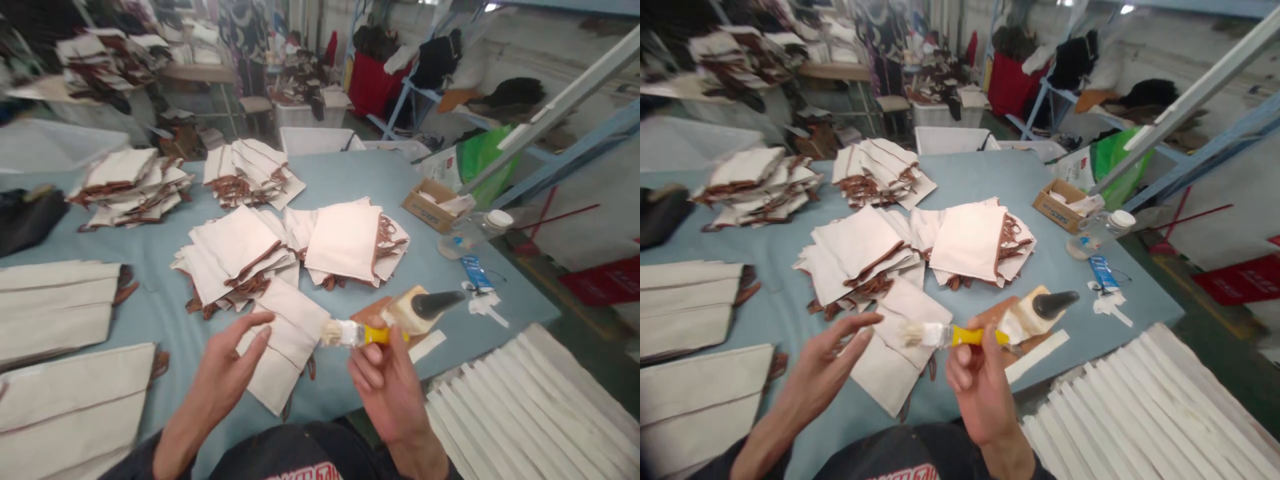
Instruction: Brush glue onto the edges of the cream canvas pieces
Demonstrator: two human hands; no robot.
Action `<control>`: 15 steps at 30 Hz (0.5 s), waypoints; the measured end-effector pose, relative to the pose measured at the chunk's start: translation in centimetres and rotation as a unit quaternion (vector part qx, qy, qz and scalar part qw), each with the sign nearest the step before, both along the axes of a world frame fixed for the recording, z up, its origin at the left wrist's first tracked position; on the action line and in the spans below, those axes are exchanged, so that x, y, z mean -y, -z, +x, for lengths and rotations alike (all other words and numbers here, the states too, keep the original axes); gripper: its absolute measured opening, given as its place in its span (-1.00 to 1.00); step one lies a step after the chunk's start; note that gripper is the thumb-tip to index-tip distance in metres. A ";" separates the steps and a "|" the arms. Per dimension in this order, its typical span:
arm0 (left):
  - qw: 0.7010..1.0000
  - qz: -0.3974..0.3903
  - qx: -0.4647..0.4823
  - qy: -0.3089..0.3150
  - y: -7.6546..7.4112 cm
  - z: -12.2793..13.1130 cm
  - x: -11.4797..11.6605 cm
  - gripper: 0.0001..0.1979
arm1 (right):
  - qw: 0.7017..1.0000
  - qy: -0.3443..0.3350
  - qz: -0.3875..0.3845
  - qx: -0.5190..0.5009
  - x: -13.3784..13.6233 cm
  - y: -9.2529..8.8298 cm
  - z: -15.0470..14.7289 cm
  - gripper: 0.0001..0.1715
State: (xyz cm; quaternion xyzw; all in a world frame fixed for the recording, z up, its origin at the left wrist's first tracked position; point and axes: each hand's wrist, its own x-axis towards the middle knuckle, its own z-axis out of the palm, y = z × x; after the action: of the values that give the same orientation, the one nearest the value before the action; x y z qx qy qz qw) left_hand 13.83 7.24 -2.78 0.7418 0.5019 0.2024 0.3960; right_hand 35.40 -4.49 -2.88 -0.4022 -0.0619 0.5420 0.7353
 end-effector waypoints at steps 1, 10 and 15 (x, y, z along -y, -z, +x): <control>0.998 -0.046 0.047 0.008 -0.3 0.3 0.8 -0.58 | 0.998 0.016 0.028 0.056 -0.2 -0.2 -0.7 -0.56; 0.912 -0.248 0.326 0.002 -1.9 1.4 7.5 -0.35 | 0.666 0.013 0.265 0.697 -1.2 0.2 -3.7 -0.57; 0.922 -0.211 0.319 -0.060 -3.2 1.0 7.5 -0.39 | 0.597 0.023 0.324 0.734 -2.1 1.1 -5.4 -0.63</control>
State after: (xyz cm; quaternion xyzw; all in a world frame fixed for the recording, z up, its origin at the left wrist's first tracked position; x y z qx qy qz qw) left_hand 14.86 -0.30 0.42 0.5055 0.4239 0.3413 0.6696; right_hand 29.99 -2.39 -3.97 -0.4010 -0.7430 -0.0083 0.5358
